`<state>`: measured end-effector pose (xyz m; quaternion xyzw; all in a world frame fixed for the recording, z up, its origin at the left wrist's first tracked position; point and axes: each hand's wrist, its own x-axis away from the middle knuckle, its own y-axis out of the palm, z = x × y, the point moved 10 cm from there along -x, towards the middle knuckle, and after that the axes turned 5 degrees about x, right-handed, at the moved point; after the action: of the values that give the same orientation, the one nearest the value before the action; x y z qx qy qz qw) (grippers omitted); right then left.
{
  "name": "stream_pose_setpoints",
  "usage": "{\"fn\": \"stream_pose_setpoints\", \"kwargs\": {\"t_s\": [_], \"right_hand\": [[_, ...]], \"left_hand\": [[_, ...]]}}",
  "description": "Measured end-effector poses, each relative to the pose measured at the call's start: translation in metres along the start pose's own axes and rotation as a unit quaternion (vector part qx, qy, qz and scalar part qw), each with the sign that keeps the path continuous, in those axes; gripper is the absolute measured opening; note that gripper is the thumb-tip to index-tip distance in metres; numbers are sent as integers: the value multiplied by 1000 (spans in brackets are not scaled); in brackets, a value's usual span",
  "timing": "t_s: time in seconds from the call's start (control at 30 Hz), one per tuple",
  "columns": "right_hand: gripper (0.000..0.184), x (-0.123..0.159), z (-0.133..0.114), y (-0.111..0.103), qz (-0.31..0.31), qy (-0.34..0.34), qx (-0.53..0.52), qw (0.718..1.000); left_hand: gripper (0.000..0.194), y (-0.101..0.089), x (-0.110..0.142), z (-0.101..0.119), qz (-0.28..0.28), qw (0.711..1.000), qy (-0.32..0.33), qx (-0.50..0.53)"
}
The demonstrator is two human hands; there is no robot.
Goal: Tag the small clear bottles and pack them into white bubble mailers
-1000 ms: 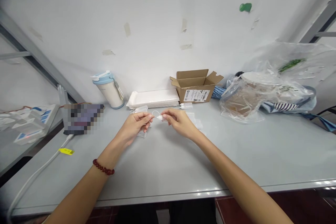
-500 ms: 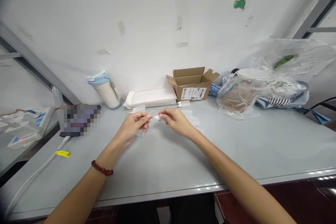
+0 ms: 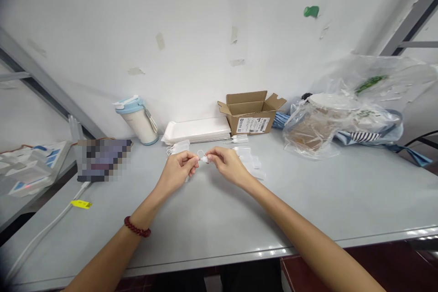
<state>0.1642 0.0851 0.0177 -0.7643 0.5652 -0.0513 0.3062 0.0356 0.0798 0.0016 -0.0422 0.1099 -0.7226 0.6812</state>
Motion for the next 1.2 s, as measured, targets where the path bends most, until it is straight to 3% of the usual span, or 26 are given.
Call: {"fn": "stream_pose_setpoints", "kwargs": {"t_s": [0.27, 0.57, 0.83, 1.07, 1.2], "right_hand": [[21, 1, -10, 5, -53, -17, 33, 998], [24, 5, -10, 14, -65, -31, 54, 996], [18, 0, -6, 1, -26, -58, 93, 994], [16, -6, 3, -16, 14, -98, 224, 970], [16, -12, 12, -30, 28, -101, 281, 954]], "left_hand": [[23, -6, 0, 5, -140, 988, -28, -56], [20, -7, 4, 5, -199, 976, -46, -73], [14, -72, 4, -6, -182, 971, -83, -128], [13, -83, 0, -26, -169, 967, -116, -152], [13, -93, -3, -28, -118, 968, -127, -183]]}}
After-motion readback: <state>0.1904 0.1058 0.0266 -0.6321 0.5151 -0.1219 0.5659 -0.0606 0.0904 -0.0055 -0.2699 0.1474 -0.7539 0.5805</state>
